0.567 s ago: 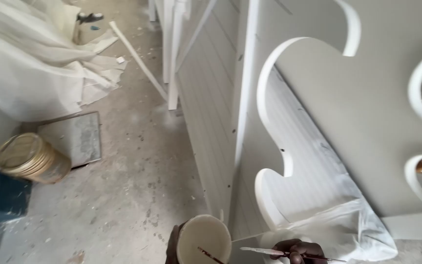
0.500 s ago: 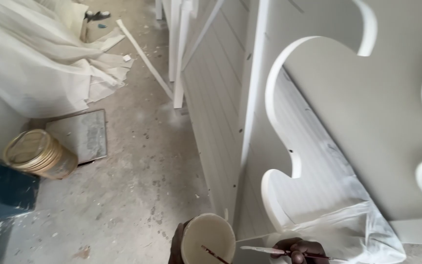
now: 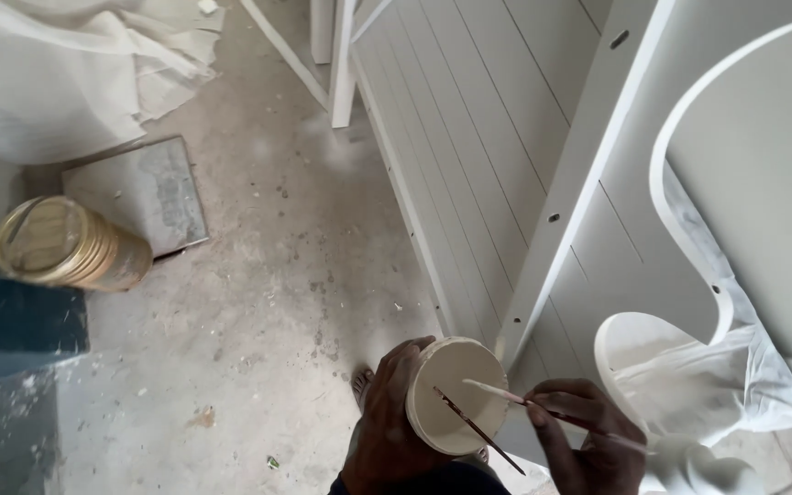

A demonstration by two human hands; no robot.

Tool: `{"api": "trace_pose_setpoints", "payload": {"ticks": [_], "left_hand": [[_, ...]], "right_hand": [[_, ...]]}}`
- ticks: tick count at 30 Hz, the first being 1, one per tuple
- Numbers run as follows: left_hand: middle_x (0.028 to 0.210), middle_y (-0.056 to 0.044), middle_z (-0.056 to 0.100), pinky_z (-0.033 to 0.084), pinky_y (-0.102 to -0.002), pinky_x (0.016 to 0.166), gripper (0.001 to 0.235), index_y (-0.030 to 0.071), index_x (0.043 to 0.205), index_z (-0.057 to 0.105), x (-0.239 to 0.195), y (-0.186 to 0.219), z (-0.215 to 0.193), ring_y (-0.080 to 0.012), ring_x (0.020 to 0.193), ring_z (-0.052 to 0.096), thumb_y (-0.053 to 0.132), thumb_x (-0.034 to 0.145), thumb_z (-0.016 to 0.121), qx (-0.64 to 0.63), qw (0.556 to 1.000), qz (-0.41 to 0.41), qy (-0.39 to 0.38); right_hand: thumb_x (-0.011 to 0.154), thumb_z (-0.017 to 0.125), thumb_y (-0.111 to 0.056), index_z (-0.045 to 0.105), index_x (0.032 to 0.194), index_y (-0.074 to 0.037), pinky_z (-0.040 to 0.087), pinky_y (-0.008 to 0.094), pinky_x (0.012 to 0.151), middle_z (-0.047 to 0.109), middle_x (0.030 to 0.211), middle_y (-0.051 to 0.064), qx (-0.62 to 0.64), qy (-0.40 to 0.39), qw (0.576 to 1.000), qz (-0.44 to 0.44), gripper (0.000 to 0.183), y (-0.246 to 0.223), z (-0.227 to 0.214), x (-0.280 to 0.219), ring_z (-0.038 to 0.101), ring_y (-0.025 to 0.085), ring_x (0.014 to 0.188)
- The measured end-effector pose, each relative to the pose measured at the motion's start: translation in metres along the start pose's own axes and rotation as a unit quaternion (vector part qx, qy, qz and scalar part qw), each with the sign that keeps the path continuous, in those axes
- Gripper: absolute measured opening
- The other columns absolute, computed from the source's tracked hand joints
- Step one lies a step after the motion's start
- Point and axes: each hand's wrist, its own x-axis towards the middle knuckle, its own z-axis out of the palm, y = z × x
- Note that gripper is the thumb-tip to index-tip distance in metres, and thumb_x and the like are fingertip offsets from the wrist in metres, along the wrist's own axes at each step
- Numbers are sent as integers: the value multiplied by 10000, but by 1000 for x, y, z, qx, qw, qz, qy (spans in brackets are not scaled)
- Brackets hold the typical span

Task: The person holds a small paint cup in one hand and a brush in the other, applying white paint to the curved edges and surfaces of white wooden furniture parts, including a headboard and rail pieces, working along the profiles section by section.

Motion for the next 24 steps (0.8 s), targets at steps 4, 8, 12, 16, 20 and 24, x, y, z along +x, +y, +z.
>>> {"api": "trace_pose_setpoints", "payload": {"ticks": [4,8,12,16,20,24], "left_hand": [[1464,-290,518,523,-565,1138,1069,1,1551,238,14,-29,-19,-475,1359,576,306,810,945,-19,999,29,-34],[1459,-299,515,512,-569,1111,1084,16,1543,247,26,-35,-31,-500,1360,553,315,767,943,-56,996,21,-67],[1463,-271,526,528,-558,1124,1125,27,1573,209,28,-35,-29,-477,1362,571,338,791,955,-56,996,41,-63],[1468,-257,547,546,-543,1117,1184,33,1596,187,20,-34,-16,-458,1368,584,364,778,978,-78,994,37,-62],[1446,-273,529,550,-538,1100,1200,26,1580,191,22,-25,0,-451,1341,584,387,760,990,-59,996,54,-39],[1445,-292,519,541,-552,1114,1198,-13,1565,186,23,-13,17,-451,1338,582,373,765,990,-42,997,66,-25]], "right_hand": [[828,812,-98,690,989,-88,650,286,766,763,940,70,-172,-60,982,-46,202,-21,31,21,760,194,968],[754,846,-129,720,900,-140,575,368,907,761,911,1,-287,-71,954,-54,193,-28,47,25,678,261,1118],[749,854,-144,721,872,-158,510,405,991,759,898,-50,-315,-81,943,-69,182,-25,48,26,625,273,1213],[749,848,-143,711,881,-154,486,429,1015,753,907,-49,-304,-80,944,-103,190,-21,42,26,612,276,1208],[759,848,-140,714,899,-157,482,451,1048,761,899,-44,-281,-82,950,-110,195,-16,23,21,631,272,1191],[800,814,-119,704,906,-127,571,411,976,768,913,8,-235,-26,970,-65,153,-2,-8,11,672,284,1192]]}}
